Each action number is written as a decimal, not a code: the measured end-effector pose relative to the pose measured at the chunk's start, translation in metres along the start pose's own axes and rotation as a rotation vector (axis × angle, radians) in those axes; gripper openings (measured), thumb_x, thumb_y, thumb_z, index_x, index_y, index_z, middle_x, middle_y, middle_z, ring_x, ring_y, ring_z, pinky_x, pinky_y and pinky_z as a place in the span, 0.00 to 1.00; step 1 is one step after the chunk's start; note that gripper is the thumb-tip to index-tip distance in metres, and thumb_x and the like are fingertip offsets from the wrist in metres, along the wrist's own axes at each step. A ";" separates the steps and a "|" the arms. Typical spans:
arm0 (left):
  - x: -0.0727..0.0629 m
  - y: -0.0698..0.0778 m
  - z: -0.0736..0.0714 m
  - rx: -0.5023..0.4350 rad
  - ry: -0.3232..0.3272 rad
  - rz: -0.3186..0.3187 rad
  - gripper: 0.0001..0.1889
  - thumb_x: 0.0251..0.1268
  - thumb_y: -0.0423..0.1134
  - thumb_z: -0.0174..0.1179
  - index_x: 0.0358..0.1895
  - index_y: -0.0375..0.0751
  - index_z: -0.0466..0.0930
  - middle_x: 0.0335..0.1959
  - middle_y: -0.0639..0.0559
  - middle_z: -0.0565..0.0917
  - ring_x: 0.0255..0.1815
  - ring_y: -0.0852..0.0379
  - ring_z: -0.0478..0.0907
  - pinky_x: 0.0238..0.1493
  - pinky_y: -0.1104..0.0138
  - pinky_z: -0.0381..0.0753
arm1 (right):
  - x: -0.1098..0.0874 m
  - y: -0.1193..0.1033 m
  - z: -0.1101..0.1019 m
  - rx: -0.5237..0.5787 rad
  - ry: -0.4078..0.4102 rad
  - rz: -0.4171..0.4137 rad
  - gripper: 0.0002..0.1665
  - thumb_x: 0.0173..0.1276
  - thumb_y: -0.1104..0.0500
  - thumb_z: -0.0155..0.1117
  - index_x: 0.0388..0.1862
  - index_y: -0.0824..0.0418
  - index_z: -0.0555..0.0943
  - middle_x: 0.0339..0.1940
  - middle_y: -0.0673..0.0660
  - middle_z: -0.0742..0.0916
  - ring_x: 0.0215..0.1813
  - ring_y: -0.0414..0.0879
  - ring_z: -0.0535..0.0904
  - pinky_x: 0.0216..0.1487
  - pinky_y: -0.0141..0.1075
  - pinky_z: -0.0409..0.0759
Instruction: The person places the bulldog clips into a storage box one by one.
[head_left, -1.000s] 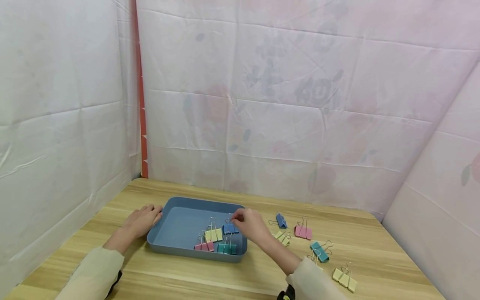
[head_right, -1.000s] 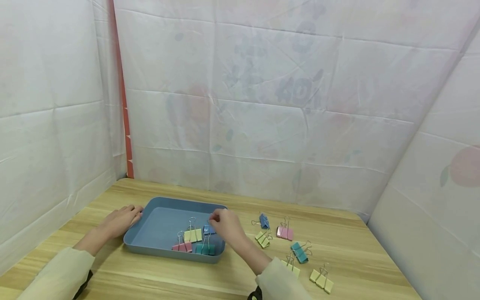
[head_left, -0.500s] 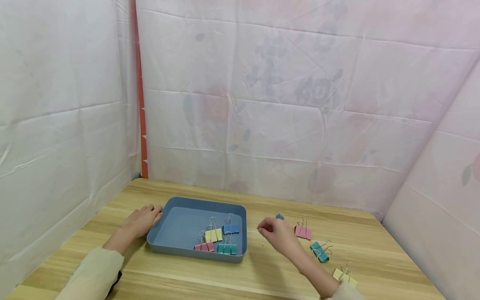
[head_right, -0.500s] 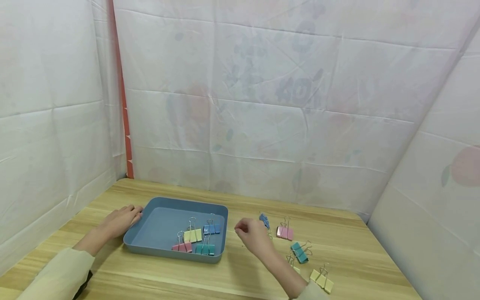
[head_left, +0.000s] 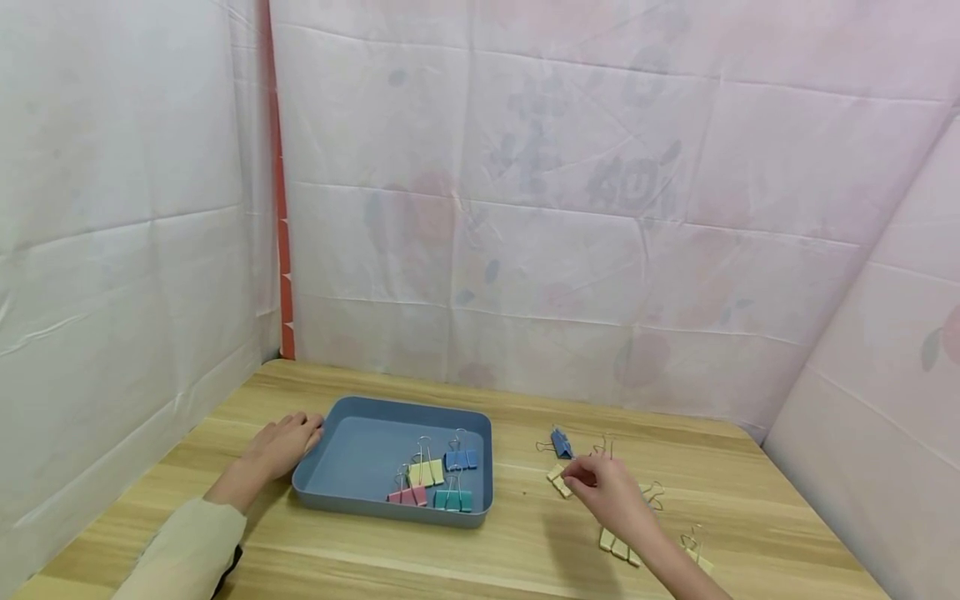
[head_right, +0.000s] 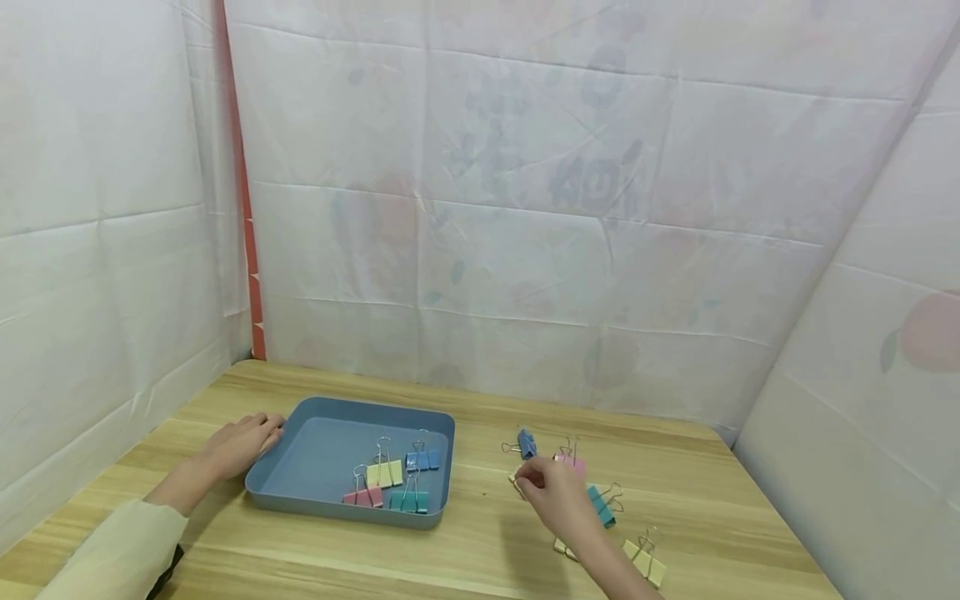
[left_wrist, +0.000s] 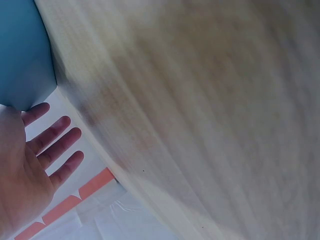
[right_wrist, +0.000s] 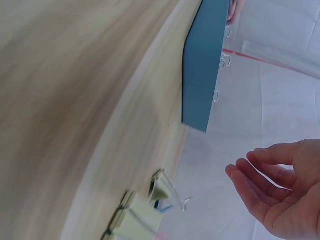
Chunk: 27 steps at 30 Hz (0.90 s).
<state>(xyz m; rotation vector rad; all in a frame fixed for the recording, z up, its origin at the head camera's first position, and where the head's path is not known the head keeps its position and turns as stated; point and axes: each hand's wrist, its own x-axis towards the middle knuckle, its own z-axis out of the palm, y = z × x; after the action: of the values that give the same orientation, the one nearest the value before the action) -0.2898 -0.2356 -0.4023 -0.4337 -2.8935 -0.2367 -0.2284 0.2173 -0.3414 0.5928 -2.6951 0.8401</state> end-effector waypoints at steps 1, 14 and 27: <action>0.000 0.000 0.000 -0.002 0.005 0.002 0.15 0.69 0.39 0.48 0.51 0.33 0.73 0.44 0.35 0.75 0.47 0.36 0.71 0.43 0.43 0.69 | -0.002 0.002 -0.001 0.004 -0.006 0.002 0.03 0.57 0.68 0.65 0.26 0.63 0.81 0.26 0.48 0.81 0.28 0.41 0.78 0.30 0.31 0.76; 0.000 -0.002 0.004 -0.015 0.017 0.011 0.14 0.69 0.39 0.48 0.50 0.34 0.73 0.44 0.35 0.75 0.46 0.35 0.72 0.42 0.43 0.69 | -0.026 0.025 -0.015 -0.007 0.001 0.155 0.03 0.59 0.65 0.64 0.28 0.65 0.81 0.26 0.51 0.83 0.29 0.42 0.79 0.30 0.31 0.77; -0.001 -0.002 0.004 -0.031 0.013 -0.001 0.15 0.69 0.39 0.48 0.52 0.32 0.73 0.45 0.34 0.75 0.48 0.34 0.70 0.44 0.42 0.67 | -0.044 0.046 -0.028 -0.095 -0.082 0.250 0.03 0.57 0.66 0.64 0.25 0.61 0.80 0.24 0.48 0.81 0.27 0.40 0.75 0.29 0.32 0.74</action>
<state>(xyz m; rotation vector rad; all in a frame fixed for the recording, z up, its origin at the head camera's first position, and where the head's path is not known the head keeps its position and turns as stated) -0.2907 -0.2370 -0.4065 -0.4340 -2.8808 -0.2836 -0.2072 0.2815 -0.3572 0.2784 -2.9073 0.7553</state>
